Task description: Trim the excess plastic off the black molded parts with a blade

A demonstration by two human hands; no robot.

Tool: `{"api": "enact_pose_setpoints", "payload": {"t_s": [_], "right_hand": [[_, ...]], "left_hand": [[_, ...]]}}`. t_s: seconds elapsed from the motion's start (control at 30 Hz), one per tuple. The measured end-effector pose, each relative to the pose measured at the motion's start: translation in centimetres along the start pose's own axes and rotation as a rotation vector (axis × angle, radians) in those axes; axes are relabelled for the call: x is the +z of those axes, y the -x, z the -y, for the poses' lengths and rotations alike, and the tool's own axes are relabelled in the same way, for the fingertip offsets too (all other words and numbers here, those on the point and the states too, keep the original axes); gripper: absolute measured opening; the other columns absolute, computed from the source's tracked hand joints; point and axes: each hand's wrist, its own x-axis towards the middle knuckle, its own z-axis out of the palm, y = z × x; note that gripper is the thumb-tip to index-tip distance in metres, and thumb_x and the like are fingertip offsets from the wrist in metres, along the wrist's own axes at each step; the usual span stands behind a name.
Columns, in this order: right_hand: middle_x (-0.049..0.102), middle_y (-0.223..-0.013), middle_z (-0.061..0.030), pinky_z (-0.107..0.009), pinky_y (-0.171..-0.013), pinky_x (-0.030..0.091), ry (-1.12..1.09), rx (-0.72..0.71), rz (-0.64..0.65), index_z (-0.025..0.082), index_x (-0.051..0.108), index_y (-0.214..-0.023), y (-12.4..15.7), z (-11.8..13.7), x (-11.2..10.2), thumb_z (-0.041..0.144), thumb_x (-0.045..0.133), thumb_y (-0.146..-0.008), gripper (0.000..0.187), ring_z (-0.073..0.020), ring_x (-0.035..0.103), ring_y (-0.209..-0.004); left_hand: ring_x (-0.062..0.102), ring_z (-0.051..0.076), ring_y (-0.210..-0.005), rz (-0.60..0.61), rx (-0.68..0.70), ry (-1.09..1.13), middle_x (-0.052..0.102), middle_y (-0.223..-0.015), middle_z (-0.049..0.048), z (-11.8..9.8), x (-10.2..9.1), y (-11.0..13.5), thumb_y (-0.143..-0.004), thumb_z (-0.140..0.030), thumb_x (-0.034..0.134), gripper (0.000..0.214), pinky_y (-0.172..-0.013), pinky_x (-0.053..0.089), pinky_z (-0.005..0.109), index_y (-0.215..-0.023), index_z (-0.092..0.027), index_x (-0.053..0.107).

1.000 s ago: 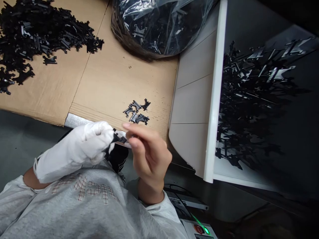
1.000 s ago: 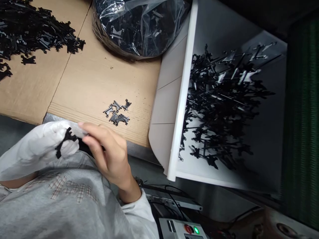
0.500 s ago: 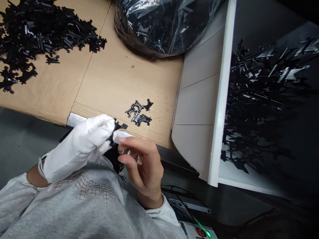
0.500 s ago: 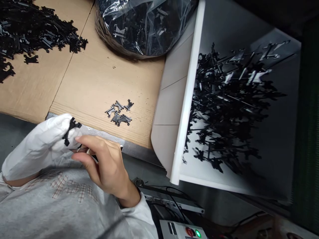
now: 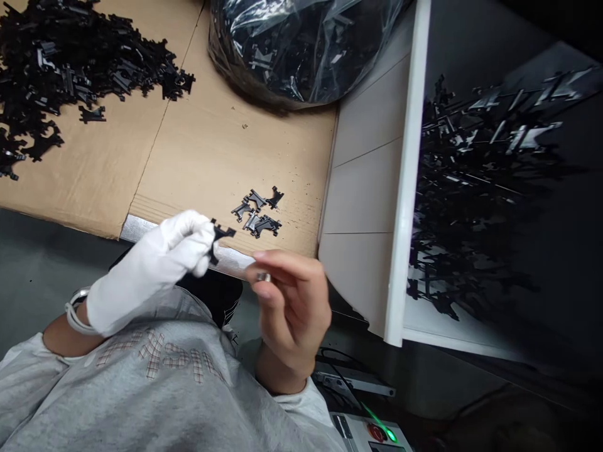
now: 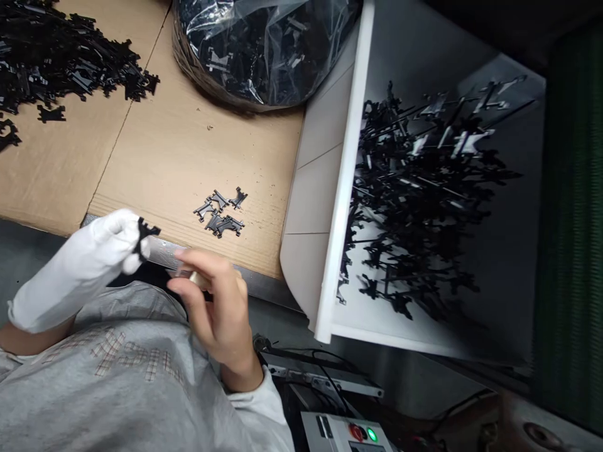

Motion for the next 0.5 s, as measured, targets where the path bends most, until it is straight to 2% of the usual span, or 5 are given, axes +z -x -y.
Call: {"api": "enact_pose_setpoints", "payload": {"t_s": [0.1, 0.17, 0.23, 0.37, 0.5], "right_hand": [[0.071, -0.081, 0.0022, -0.028, -0.062, 0.059, 0.111, 0.046, -0.172, 0.029, 0.074, -0.124, 0.7, 0.0, -1.5, 0.035, 0.071, -0.11, 0.015, -0.016, 0.072, -0.067], [0.066, -0.075, 0.0036, -0.028, -0.061, 0.057, 0.169, 0.077, -0.257, 0.027, 0.075, -0.118, 1.1, 0.0, -2.2, 0.039, 0.072, -0.11, 0.014, -0.0158, 0.069, -0.064], [0.065, -0.072, 0.0046, -0.028, -0.06, 0.054, 0.19, 0.095, -0.279, 0.027, 0.074, -0.116, 1.4, -0.1, -2.6, 0.041, 0.072, -0.11, 0.016, -0.0147, 0.064, -0.058], [0.059, -0.063, 0.0068, -0.026, -0.054, 0.047, 0.218, 0.164, -0.274, 0.024, 0.073, -0.11, 2.1, -0.5, -3.3, 0.045, 0.071, -0.109, 0.021, -0.0141, 0.058, -0.052], [0.06, -0.06, 0.0067, -0.024, -0.05, 0.043, 0.25, 0.178, -0.273, 0.022, 0.07, -0.109, 2.4, -1.2, -4.3, 0.045, 0.073, -0.107, 0.024, -0.0137, 0.06, -0.05]], "left_hand": [[0.066, 0.024, -0.091, -0.028, 0.169, -0.486, 0.067, -0.091, 0.0065, 0.5, 0.4, -2.3, -0.103, -0.027, 0.047, 0.023, -0.092, 0.055, 0.039, -0.086, -0.021, 0.061], [0.071, 0.032, -0.104, 0.013, 0.144, -0.824, 0.074, -0.105, 0.0143, 0.8, 1.4, -4.4, -0.107, -0.025, 0.046, 0.027, -0.097, 0.054, 0.045, -0.099, -0.017, 0.071], [0.075, 0.038, -0.11, 0.046, 0.051, -1.04, 0.077, -0.111, 0.0211, 0.8, 2.7, -6.5, -0.112, -0.026, 0.045, 0.031, -0.095, 0.056, 0.047, -0.11, -0.012, 0.073], [0.082, 0.042, -0.108, 0.013, 0.034, -1.084, 0.08, -0.106, 0.0264, 0.0, 5.5, -9.0, -0.115, -0.024, 0.048, 0.029, -0.085, 0.06, 0.045, -0.119, -0.006, 0.07], [0.087, 0.029, -0.098, -0.039, 0.14, -1.032, 0.085, -0.098, 0.0143, -1.5, 6.7, -8.3, -0.117, -0.034, 0.051, 0.03, -0.078, 0.061, 0.033, -0.119, -0.012, 0.071]]}}
